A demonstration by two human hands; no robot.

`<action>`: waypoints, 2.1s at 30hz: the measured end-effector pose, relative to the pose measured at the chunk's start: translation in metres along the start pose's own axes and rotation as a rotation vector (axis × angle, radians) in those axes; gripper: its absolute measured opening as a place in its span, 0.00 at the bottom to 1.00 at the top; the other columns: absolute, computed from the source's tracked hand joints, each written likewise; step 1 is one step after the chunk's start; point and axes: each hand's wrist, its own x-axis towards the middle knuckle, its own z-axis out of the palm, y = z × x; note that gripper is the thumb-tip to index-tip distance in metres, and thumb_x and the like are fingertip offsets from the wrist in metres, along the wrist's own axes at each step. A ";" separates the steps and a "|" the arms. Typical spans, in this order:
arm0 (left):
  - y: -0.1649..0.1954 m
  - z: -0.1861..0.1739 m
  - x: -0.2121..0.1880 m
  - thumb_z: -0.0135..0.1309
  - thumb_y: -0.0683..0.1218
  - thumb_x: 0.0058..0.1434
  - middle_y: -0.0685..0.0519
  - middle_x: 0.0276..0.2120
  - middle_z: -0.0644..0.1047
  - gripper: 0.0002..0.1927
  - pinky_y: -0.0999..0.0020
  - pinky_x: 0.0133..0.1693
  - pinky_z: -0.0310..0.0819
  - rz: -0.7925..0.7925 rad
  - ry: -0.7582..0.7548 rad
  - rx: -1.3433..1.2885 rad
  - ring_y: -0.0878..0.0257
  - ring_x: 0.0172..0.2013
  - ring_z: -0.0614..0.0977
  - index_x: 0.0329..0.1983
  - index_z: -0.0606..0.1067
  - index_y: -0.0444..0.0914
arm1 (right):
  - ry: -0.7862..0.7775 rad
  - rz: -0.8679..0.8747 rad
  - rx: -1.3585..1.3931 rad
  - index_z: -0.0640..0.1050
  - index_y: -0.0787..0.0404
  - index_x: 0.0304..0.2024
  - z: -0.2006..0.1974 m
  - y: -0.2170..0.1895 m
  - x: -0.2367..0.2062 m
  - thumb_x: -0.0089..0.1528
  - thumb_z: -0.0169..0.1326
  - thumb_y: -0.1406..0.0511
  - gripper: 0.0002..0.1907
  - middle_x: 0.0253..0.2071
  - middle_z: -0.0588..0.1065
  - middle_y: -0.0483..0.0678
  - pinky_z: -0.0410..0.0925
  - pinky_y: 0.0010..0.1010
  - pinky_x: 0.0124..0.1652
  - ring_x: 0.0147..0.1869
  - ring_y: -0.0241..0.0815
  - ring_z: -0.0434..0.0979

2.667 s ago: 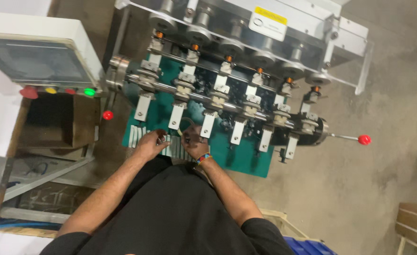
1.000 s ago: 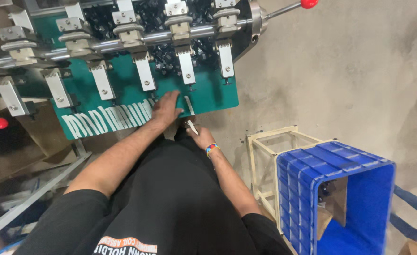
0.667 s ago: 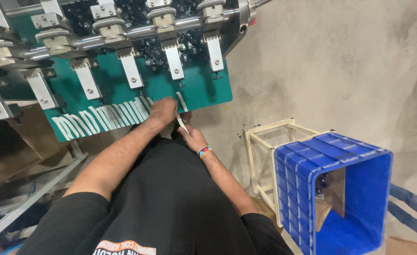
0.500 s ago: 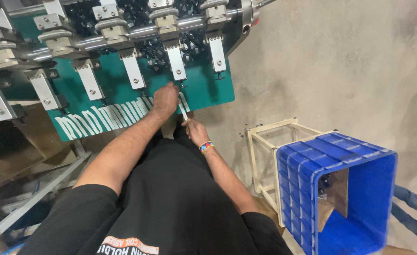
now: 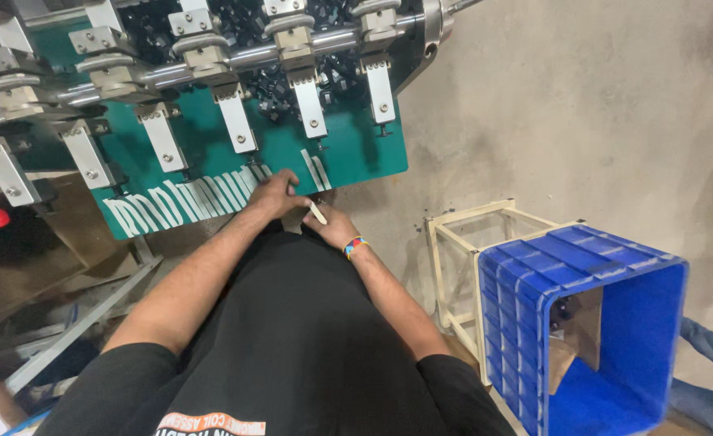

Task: The person sits at a benchtop winding machine and tends it: they handle small black coil components, place white strips on the green work surface, wipe parts with a black cloth, load components into the machine stations, and turn the machine's red-handled levers to operate it, working through the parts one at a time.

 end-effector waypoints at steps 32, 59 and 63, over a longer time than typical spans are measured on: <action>0.003 -0.002 -0.025 0.65 0.46 0.56 0.44 0.45 0.78 0.23 0.52 0.39 0.76 0.202 0.315 0.131 0.45 0.40 0.82 0.53 0.71 0.38 | -0.187 0.546 -0.041 0.82 0.65 0.34 -0.002 -0.021 0.054 0.69 0.43 0.55 0.24 0.21 0.75 0.46 0.68 0.40 0.27 0.20 0.46 0.75; 0.018 -0.026 0.015 0.69 0.50 0.48 0.44 0.43 0.77 0.24 0.53 0.42 0.77 0.252 0.425 0.357 0.44 0.43 0.82 0.44 0.73 0.36 | -0.149 0.650 0.098 0.81 0.62 0.31 0.018 -0.016 0.046 0.71 0.44 0.53 0.25 0.24 0.74 0.54 0.68 0.39 0.27 0.25 0.48 0.74; -0.002 -0.031 0.000 0.69 0.52 0.54 0.44 0.40 0.79 0.28 0.53 0.42 0.76 0.233 0.356 0.174 0.45 0.43 0.82 0.51 0.72 0.35 | -0.057 0.210 -0.246 0.85 0.59 0.33 0.018 -0.019 0.040 0.71 0.46 0.51 0.26 0.33 0.81 0.50 0.67 0.42 0.43 0.42 0.55 0.79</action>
